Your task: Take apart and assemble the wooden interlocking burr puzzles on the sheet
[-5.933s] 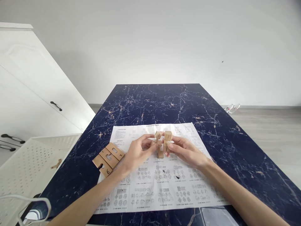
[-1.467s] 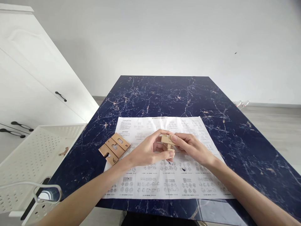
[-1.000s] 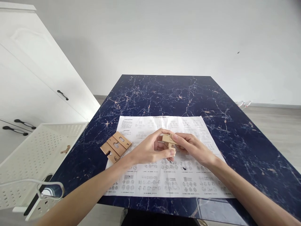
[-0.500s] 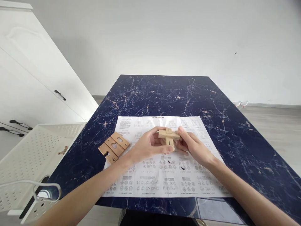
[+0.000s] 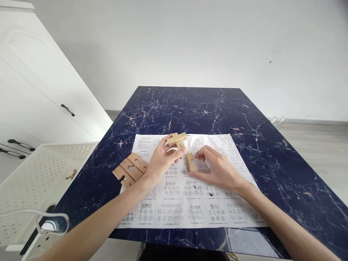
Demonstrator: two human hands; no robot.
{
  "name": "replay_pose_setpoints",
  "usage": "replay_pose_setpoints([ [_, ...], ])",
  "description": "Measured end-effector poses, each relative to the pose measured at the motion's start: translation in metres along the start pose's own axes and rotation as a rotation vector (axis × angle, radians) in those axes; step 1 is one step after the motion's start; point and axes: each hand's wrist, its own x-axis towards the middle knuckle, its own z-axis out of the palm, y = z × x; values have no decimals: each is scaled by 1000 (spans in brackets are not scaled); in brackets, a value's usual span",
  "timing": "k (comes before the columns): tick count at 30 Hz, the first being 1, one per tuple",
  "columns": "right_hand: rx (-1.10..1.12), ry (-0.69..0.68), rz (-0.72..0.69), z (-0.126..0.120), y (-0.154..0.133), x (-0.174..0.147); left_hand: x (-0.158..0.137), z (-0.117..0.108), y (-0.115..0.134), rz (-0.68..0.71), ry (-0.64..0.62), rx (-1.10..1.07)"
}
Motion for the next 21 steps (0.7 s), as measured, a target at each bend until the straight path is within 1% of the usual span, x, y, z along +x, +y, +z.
replay_pose_setpoints([
  [3,-60,-41,-80,2,-1,-1,-2,2,2,6,-14,18],
  [5,-36,-28,-70,3,-2,0,-4,3,3,13,-13,38],
  [6,6,-22,-38,3,-3,0,-4,3,3,20,-10,50],
  [8,148,-6,75,0,-4,1,-5,3,3,33,-4,69],
  [10,345,20,197,-5,-6,3,-5,3,2,39,-8,78],
  [13,589,36,315,-13,-8,5,-4,3,0,50,-23,96],
  [16,779,19,364,-16,-5,6,-5,2,-3,61,-44,119],
  [19,1025,-8,371,-15,-2,6,-6,2,-4,66,-60,137],
  [21,1144,-30,375,-13,0,7,-6,2,-4,73,-69,141],
])
